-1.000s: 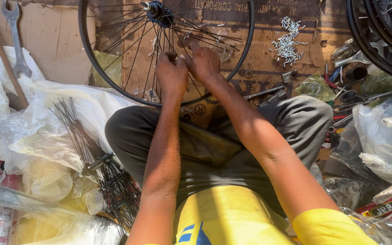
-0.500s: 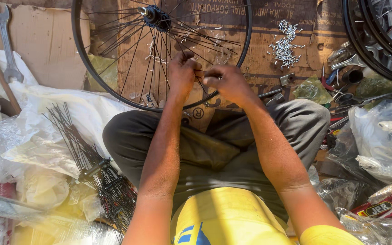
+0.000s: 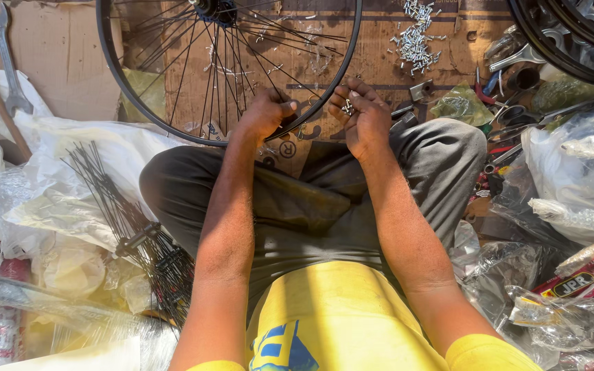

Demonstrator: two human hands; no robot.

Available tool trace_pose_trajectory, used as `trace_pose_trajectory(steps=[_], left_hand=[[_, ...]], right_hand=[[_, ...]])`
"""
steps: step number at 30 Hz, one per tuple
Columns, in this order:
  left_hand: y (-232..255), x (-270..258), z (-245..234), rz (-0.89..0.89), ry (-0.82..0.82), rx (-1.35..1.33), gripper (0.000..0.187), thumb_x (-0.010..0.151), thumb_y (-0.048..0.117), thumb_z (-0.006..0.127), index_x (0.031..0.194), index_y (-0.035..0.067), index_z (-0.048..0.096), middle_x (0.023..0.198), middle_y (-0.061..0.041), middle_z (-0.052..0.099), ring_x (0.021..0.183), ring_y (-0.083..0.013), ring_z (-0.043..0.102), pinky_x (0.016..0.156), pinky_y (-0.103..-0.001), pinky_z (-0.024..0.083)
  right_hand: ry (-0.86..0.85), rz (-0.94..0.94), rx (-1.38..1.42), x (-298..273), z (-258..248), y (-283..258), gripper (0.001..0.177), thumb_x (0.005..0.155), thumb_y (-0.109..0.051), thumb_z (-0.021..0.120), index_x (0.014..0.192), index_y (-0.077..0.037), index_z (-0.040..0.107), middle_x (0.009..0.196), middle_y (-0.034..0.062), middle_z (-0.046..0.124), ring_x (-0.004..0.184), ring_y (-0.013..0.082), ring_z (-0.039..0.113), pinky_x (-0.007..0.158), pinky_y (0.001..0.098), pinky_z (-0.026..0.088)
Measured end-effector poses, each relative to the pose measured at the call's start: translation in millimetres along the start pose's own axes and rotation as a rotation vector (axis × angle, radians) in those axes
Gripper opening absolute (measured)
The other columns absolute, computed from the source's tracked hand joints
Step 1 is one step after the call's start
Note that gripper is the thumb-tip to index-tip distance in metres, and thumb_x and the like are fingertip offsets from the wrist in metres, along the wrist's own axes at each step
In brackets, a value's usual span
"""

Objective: The person sits on the floor and repairs a bicycle wheel by hand. They insert spokes into the rim and hub, then tighten the nipples to secure the spokes. The person occasionally rotates the wheel to access different sections.

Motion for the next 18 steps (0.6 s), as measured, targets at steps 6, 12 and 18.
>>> trace_pose_trajectory(steps=[6,12,18], left_hand=[[13.9,-1.9,-10.9,0.124,0.018,-0.141,0.018,0.091,0.005,0.071,0.100,0.000,0.056,0.078,-0.012,0.069,0.059,-0.0271,0.073,0.045,-0.040,0.057],[22.5,-4.0,-9.5,0.142,-0.021,-0.194,0.019,0.094,0.005,0.071,0.093,0.000,0.053,0.071,-0.016,0.068,0.054,-0.0260,0.071,0.042,-0.038,0.055],[31.3,-4.6,-10.6,0.151,0.024,-0.158,0.018,0.092,0.002,0.073,0.091,-0.001,0.055,0.071,-0.016,0.068,0.052,-0.0257,0.069,0.042,-0.038,0.054]], right_hand=[[-0.018,-0.043,0.060,13.4,-0.9,22.2,0.011,0.103,-0.006,0.055,0.112,-0.006,0.060,0.096,0.0134,0.071,0.082,0.0243,0.072,0.074,0.0403,0.064],[-0.009,-0.077,0.019,27.8,7.9,23.3,0.008,0.103,-0.010,0.062,0.108,-0.004,0.063,0.091,0.0111,0.072,0.080,0.0236,0.072,0.072,0.0394,0.065],[0.014,-0.098,-0.049,33.2,14.4,15.0,0.008,0.102,-0.009,0.063,0.108,-0.005,0.065,0.091,0.0099,0.071,0.080,0.0218,0.072,0.071,0.0388,0.067]])
Point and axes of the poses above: each hand's wrist, its own x-axis towards the middle knuckle, its own z-axis out of the palm, y = z × x, the point moved 6 cm from there along x, towards the middle knuckle
